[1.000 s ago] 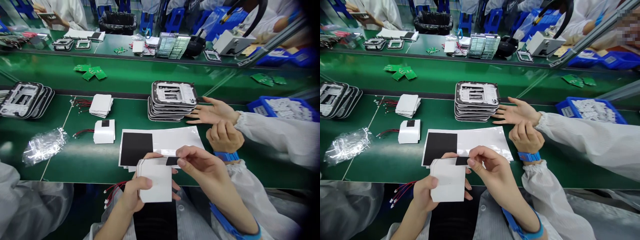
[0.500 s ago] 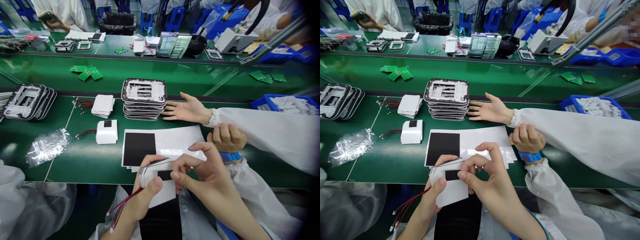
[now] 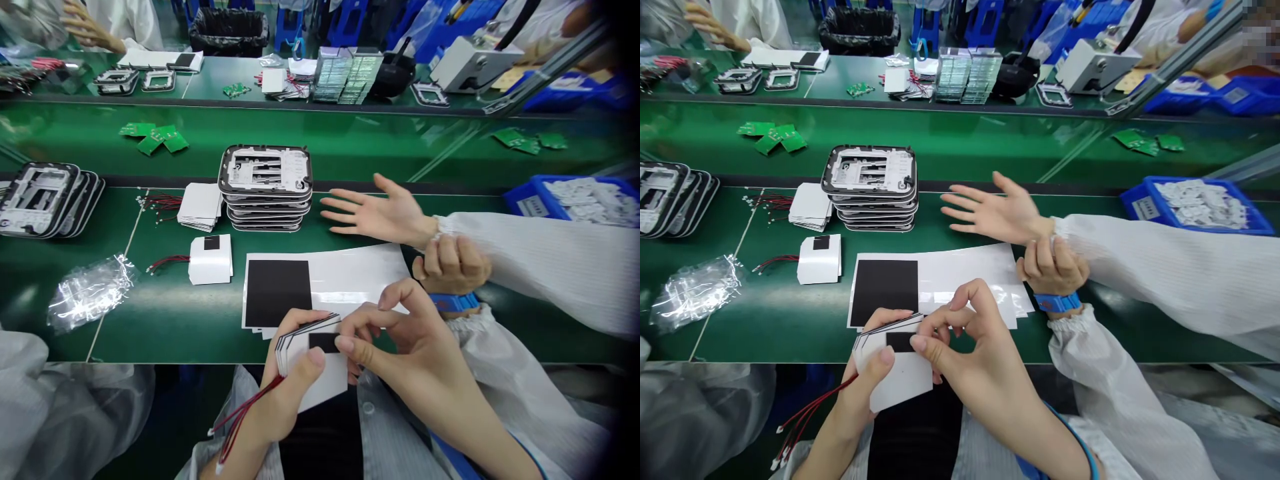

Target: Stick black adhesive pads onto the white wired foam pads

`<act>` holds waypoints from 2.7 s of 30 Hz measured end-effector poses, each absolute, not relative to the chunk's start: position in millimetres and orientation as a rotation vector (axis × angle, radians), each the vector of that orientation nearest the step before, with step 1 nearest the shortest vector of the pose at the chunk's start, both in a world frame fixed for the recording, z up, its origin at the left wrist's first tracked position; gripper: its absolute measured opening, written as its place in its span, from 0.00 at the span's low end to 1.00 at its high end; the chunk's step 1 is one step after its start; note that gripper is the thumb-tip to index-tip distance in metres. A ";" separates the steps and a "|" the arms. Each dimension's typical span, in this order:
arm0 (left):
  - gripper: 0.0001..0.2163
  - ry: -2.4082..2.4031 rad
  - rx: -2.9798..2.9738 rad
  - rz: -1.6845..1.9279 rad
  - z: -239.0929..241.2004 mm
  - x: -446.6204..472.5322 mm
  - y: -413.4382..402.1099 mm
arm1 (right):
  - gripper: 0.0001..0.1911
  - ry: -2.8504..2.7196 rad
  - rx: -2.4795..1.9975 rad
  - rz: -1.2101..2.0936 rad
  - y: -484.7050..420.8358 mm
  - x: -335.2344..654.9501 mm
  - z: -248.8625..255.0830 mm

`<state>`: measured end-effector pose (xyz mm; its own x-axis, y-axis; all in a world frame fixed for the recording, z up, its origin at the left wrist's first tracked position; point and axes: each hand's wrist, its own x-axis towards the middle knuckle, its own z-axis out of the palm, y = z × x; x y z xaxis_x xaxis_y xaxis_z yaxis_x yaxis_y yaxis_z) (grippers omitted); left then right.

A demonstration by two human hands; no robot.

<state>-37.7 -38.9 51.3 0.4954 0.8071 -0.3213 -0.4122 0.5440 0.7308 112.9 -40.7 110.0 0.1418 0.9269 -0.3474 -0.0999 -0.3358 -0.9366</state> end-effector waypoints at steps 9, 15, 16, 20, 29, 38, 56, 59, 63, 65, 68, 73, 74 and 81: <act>0.17 0.695 0.606 0.793 57.7 -35.6 -35.4 | 0.25 -0.909 -1.469 1.352 -40.8 115.5 103.8; 0.17 0.721 0.633 0.794 55.1 -35.8 -35.2 | 0.23 -0.938 -1.453 1.313 -39.8 114.8 104.0; 0.17 0.707 0.644 0.790 54.8 -36.0 -34.8 | 0.23 -0.953 -1.458 1.309 -40.0 115.2 103.5; 0.15 0.636 0.667 0.782 54.1 -36.0 -33.6 | 0.22 -0.988 -1.470 1.309 -41.1 116.7 100.7; 0.15 0.661 0.650 0.808 55.9 -33.8 -36.1 | 0.21 -0.962 -1.458 1.287 -43.0 114.0 99.2; 0.15 0.783 0.692 0.828 57.0 -32.9 -35.5 | 0.18 -1.061 -1.504 1.157 -43.9 112.6 94.6; 0.14 0.795 0.700 0.796 56.9 -32.5 -34.1 | 0.17 -1.041 -1.479 1.230 -43.1 113.5 91.5; 0.14 0.795 0.705 0.786 58.2 -32.1 -34.3 | 0.17 -1.053 -1.465 1.233 -44.3 113.5 90.1; 0.14 0.835 0.745 0.800 56.4 -32.6 -35.3 | 0.15 -1.058 -1.450 1.235 -44.6 113.4 89.8; 0.15 0.835 0.751 0.792 55.2 -32.9 -35.8 | 0.15 -1.053 -1.450 1.242 -44.3 113.3 89.3; 0.14 0.829 0.747 0.797 53.7 -32.8 -36.2 | 0.15 -1.049 -1.464 1.240 -43.9 112.7 87.7; 0.13 0.829 0.751 0.827 52.8 -31.2 -35.7 | 0.15 -1.065 -1.468 1.217 -43.9 111.5 86.3; 0.13 0.835 0.747 0.834 53.4 -30.7 -35.7 | 0.15 -1.071 -1.471 1.211 -44.0 111.2 86.4; 0.12 0.897 0.746 0.814 55.5 -30.3 -33.9 | 0.13 -1.213 -1.607 1.015 -43.7 107.1 78.6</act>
<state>-30.3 -33.9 55.5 0.3819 0.8479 -0.3678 -0.2838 0.4863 0.8264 107.1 -43.7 78.6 0.1970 0.9746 -0.1066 0.2768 -0.1596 -0.9476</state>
